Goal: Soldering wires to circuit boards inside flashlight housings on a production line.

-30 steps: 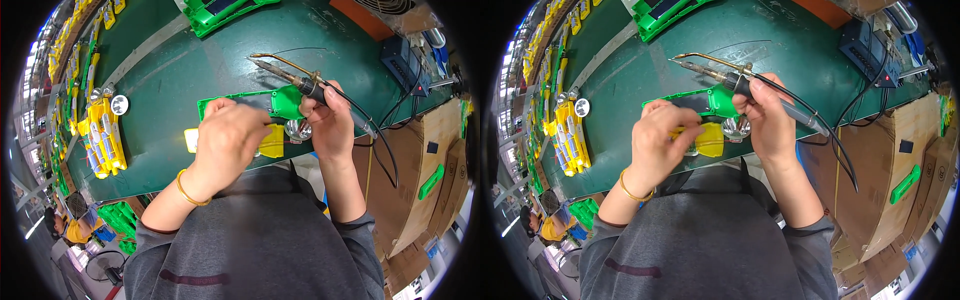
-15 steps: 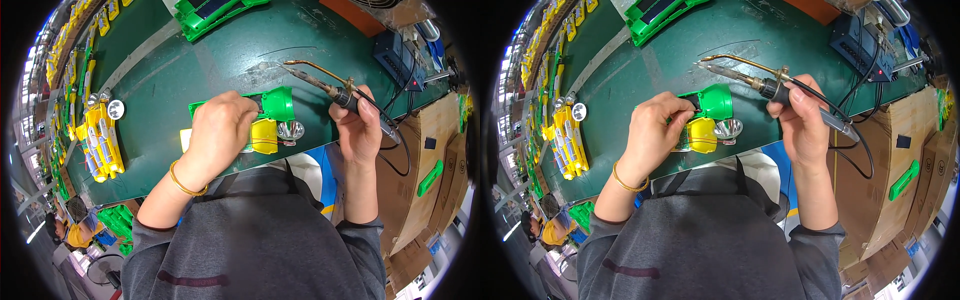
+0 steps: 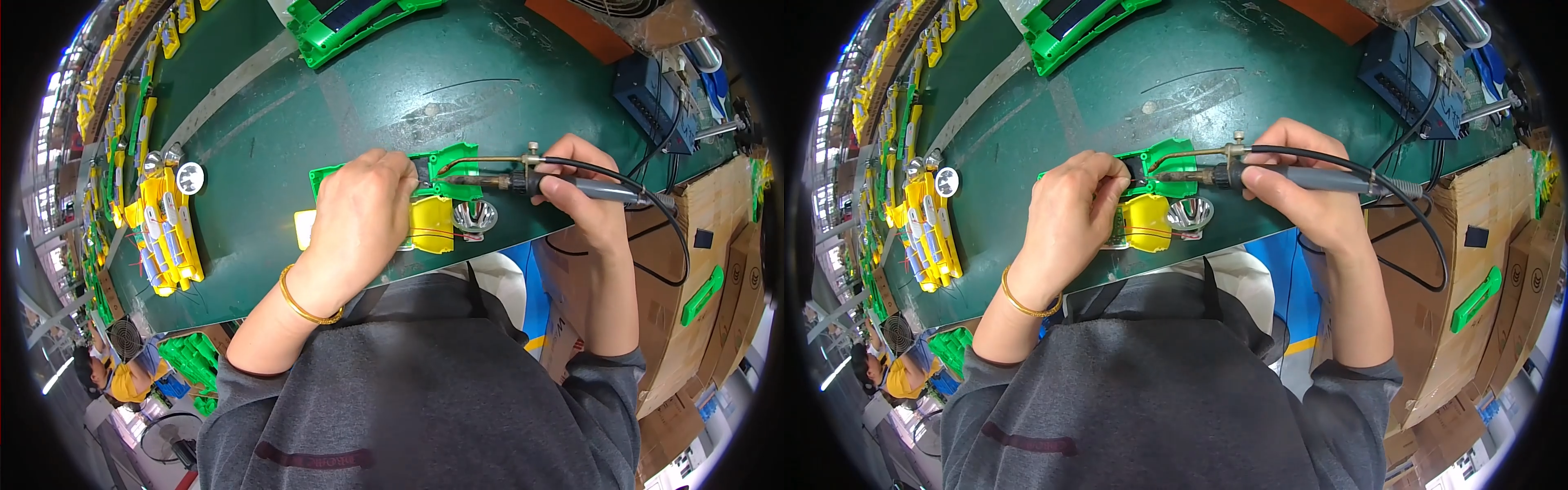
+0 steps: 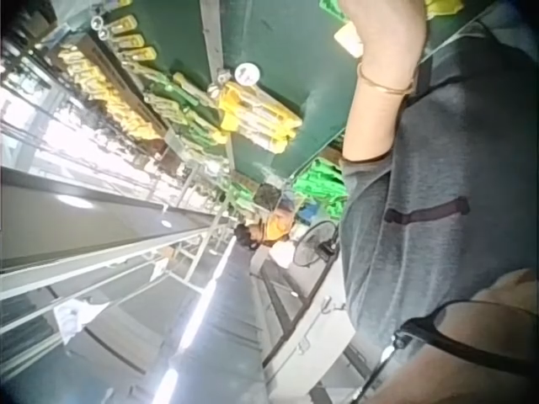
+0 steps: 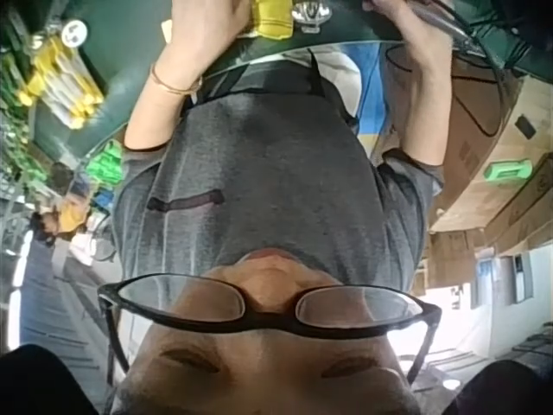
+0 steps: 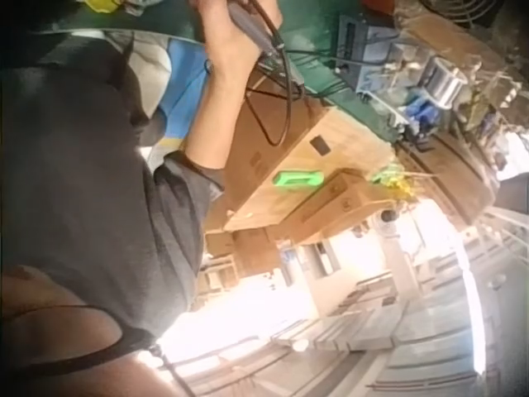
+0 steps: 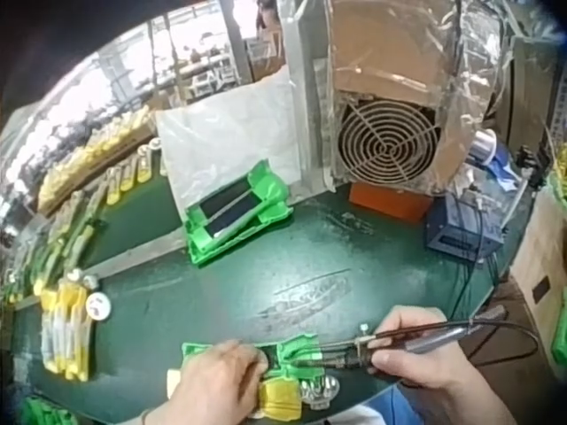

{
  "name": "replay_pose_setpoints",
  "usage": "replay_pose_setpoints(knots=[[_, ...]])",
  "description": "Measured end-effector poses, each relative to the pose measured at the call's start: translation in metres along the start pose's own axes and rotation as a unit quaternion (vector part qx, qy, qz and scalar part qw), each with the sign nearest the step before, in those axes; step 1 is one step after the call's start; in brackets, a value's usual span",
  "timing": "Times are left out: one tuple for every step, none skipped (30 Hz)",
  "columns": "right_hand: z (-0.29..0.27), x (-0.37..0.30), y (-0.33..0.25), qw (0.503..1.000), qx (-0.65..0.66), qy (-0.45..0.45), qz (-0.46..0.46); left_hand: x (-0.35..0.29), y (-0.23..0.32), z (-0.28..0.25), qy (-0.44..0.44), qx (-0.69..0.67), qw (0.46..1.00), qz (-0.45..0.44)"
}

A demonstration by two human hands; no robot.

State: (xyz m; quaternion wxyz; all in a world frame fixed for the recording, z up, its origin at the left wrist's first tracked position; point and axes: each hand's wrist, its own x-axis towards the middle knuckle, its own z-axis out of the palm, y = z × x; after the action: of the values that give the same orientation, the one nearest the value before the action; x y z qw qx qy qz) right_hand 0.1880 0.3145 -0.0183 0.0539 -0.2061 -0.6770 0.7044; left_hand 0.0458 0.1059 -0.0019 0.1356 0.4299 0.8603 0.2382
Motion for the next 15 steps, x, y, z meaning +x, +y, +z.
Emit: replay_pose_setpoints(knots=[[-0.001, 0.003, 0.0, 1.0, 0.0, -0.001, 0.001, -0.001, 0.0, -0.001, 0.002, -0.016, 1.0, -0.002], [-0.001, 0.006, 0.0, 1.0, -0.001, -0.02, 0.017, -0.002, 0.0, -0.001, 0.002, -0.017, 1.0, -0.002], [-0.002, 0.008, 0.0, 0.999, -0.002, -0.039, 0.034, -0.002, 0.0, 0.0, 0.005, -0.03, 1.0, -0.002], [-0.002, 0.011, 0.0, 0.999, -0.002, -0.041, 0.035, -0.003, -0.001, 0.0, 0.008, -0.043, 0.999, -0.003], [-0.002, 0.012, 0.0, 0.998, -0.002, -0.051, 0.036, -0.003, -0.001, 0.0, 0.008, -0.043, 0.999, -0.005], [-0.002, 0.014, 0.0, 0.997, -0.003, -0.06, 0.037, -0.003, 0.0, 0.0, 0.006, -0.038, 0.999, -0.006], [-0.002, 0.016, 0.0, 0.997, -0.003, -0.061, 0.038, -0.003, 0.0, 0.0, 0.003, -0.034, 0.999, -0.006], [-0.002, 0.017, -0.001, 0.997, -0.006, -0.063, 0.039, -0.002, -0.001, 0.001, 0.002, -0.034, 0.999, -0.006], [-0.003, 0.018, -0.001, 0.997, -0.01, -0.066, 0.04, -0.002, -0.003, 0.003, 0.002, -0.043, 0.999, -0.004], [-0.002, 0.018, -0.003, 0.997, -0.01, -0.067, 0.04, -0.003, -0.003, 0.002, 0.005, -0.053, 0.999, -0.002], [-0.001, 0.018, -0.005, 0.997, -0.005, -0.064, 0.041, -0.003, -0.003, 0.002, 0.006, -0.052, 0.999, -0.002], [0.0, 0.018, -0.006, 0.997, 0.0, -0.062, 0.043, -0.003, -0.003, 0.001, 0.004, -0.053, 0.998, -0.014], [-0.001, 0.018, -0.004, 0.997, 0.0, -0.061, 0.044, -0.003, -0.003, 0.002, 0.001, -0.055, 0.998, -0.025], [-0.001, 0.017, 0.001, 0.998, -0.001, -0.054, 0.032, -0.002, -0.002, 0.003, 0.0, -0.055, 0.998, -0.025], [-0.001, 0.016, 0.003, 0.999, -0.003, -0.047, 0.02, -0.001, -0.001, 0.003, -0.001, -0.044, 0.999, -0.025]])
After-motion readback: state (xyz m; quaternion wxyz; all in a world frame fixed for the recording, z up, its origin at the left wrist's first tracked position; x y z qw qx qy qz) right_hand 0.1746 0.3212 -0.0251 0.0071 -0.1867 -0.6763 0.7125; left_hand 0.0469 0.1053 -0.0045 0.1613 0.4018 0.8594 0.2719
